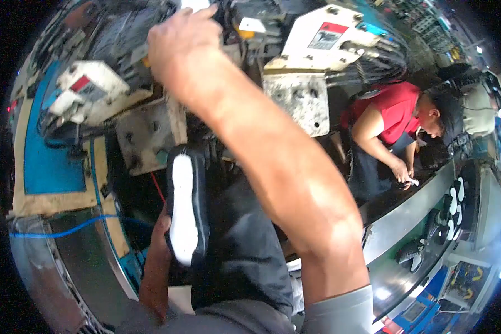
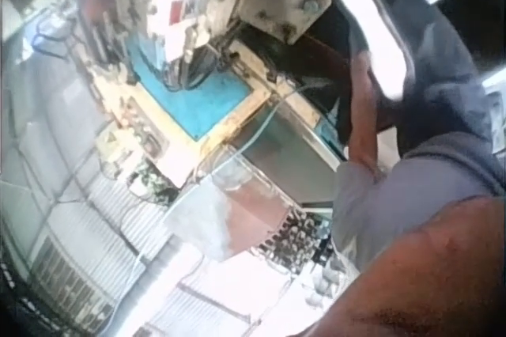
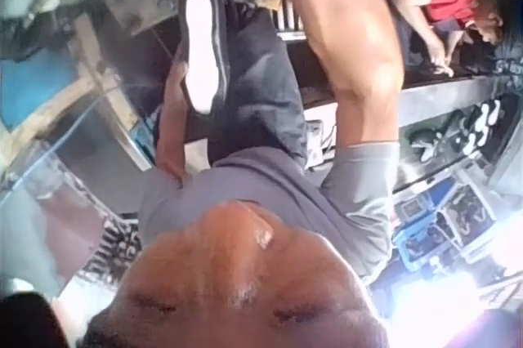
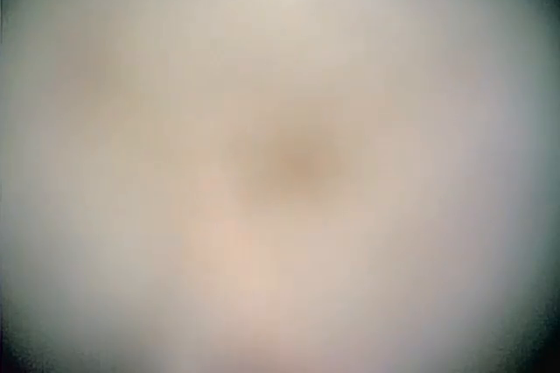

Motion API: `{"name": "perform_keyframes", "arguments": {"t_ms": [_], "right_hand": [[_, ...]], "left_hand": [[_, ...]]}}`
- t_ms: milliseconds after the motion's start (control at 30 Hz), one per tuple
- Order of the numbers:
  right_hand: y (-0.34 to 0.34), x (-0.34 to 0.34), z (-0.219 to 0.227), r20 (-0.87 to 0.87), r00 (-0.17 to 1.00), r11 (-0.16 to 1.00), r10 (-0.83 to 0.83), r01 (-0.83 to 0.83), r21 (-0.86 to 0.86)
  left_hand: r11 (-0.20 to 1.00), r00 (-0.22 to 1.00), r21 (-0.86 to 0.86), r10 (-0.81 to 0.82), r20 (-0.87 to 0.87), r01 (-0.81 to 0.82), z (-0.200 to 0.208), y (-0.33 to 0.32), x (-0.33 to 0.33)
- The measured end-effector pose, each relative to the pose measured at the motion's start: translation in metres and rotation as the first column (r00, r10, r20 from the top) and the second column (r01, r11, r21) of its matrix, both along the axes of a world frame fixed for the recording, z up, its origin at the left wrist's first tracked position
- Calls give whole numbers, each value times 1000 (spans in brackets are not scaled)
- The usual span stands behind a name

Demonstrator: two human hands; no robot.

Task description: Assembling shoe components and using industrial machinery on a production line.

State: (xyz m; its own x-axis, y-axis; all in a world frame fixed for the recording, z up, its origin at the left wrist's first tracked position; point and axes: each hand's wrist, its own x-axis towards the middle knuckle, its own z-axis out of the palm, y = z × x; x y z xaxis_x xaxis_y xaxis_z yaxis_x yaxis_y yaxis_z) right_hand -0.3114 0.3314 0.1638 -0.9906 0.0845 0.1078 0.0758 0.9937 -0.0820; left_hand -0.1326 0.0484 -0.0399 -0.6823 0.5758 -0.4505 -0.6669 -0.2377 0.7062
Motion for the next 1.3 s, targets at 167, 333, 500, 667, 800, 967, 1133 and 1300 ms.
{"name": "perform_keyframes", "arguments": {"t_ms": [167, 333, 500, 667, 800, 967, 1133, 1300], "right_hand": [[6, 44, -72, -506, 850, 974, 149, -215, -74], [-79, 159, -153, -131, 984, 496, -119, -56, -867], [-114, 229, -192, 80, 997, 291, 17, 71, -954], [-93, 359, -208, 359, 929, -62, -85, 355, -933], [-59, 447, -255, 510, 843, -106, -168, 499, -860], [-31, 516, -251, 447, 838, -98, -311, 440, -893], [2, 619, -239, 293, 703, 58, -648, 429, -901], [-20, 828, -281, 386, 182, -95, -904, 797, -597]], "left_hand": [[998, 976, -52, -36, -213, 25, 12, 13, -11], [972, 933, -236, -106, -344, 23, 43, -10, 23], [991, 988, -71, 107, -108, -115, 13, -75, 90], [827, 874, -302, 483, -51, -475, -48, -179, 143], [416, 690, -551, 396, -606, -723, -83, -315, 107], [-92, 638, -639, -259, -725, -764, -83, -477, -26], [504, 747, -683, -106, -656, -528, -80, -416, -58], [888, 859, -446, -138, -493, -113, -115, -230, -13]]}}
